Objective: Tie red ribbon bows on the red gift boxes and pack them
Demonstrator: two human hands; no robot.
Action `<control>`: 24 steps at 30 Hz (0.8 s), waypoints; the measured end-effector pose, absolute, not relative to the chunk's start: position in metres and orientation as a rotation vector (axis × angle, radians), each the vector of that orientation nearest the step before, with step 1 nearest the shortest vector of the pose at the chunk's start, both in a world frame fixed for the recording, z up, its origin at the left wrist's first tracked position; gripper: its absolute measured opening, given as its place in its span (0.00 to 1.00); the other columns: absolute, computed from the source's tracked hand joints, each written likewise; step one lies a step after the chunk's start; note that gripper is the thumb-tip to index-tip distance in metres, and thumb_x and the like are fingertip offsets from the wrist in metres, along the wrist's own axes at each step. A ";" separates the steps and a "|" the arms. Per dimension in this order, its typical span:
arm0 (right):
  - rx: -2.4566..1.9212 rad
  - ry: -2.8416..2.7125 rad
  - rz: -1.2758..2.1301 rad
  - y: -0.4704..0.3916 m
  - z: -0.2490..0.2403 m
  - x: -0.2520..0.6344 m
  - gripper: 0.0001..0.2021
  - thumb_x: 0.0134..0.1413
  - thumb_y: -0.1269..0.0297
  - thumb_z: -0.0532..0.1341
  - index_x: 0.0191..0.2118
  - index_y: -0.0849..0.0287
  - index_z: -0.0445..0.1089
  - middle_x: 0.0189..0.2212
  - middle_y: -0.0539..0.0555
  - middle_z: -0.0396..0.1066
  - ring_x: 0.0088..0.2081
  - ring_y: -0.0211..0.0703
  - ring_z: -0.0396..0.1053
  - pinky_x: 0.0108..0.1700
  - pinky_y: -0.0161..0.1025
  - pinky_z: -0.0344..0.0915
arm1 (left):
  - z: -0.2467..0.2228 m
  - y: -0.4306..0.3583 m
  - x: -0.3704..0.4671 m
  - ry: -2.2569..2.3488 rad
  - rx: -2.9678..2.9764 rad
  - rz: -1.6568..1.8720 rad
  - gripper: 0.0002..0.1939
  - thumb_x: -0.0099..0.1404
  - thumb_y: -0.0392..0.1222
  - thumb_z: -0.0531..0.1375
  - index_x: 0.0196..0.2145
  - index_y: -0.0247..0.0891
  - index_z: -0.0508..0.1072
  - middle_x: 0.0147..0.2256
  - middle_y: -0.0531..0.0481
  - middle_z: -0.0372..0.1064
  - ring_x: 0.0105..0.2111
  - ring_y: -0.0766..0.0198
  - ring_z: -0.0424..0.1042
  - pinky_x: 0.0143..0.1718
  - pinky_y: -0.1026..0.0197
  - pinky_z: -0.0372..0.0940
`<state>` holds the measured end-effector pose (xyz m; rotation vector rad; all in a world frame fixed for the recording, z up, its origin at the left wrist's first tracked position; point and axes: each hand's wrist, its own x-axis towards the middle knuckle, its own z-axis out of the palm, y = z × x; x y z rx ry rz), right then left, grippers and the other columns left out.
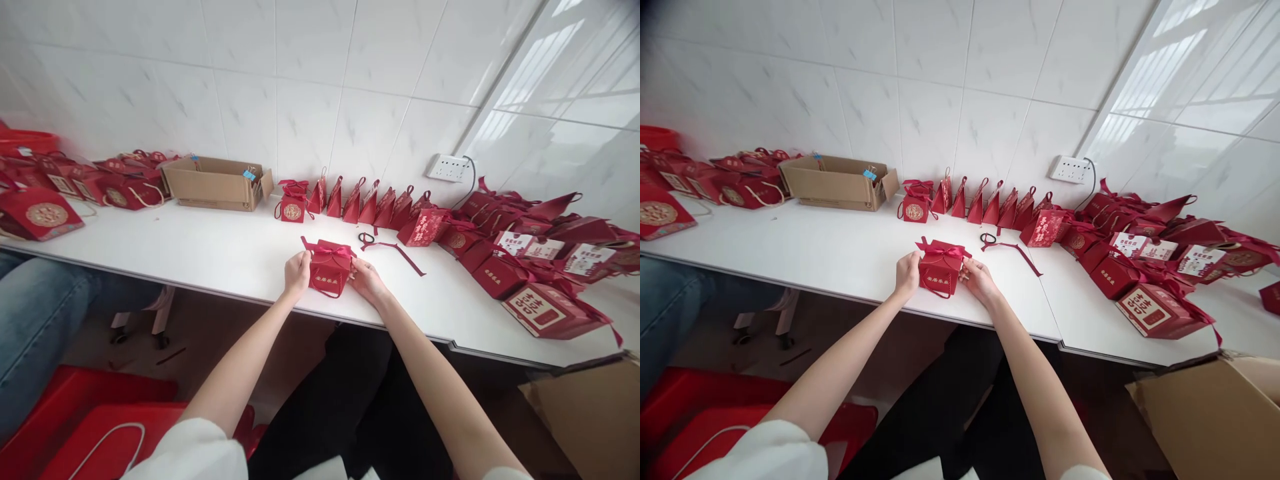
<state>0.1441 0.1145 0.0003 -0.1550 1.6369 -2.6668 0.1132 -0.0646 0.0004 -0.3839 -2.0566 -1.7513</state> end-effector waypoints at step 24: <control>0.263 1.857 -2.467 0.123 0.008 0.173 0.15 0.40 0.52 0.68 0.21 0.58 0.68 0.21 0.49 0.59 0.25 0.39 0.59 0.27 0.38 0.64 | -0.001 -0.057 0.124 -2.134 -0.319 -1.836 0.23 0.62 0.53 0.47 0.15 0.40 0.49 0.15 0.57 0.45 0.17 0.69 0.49 0.21 0.63 0.45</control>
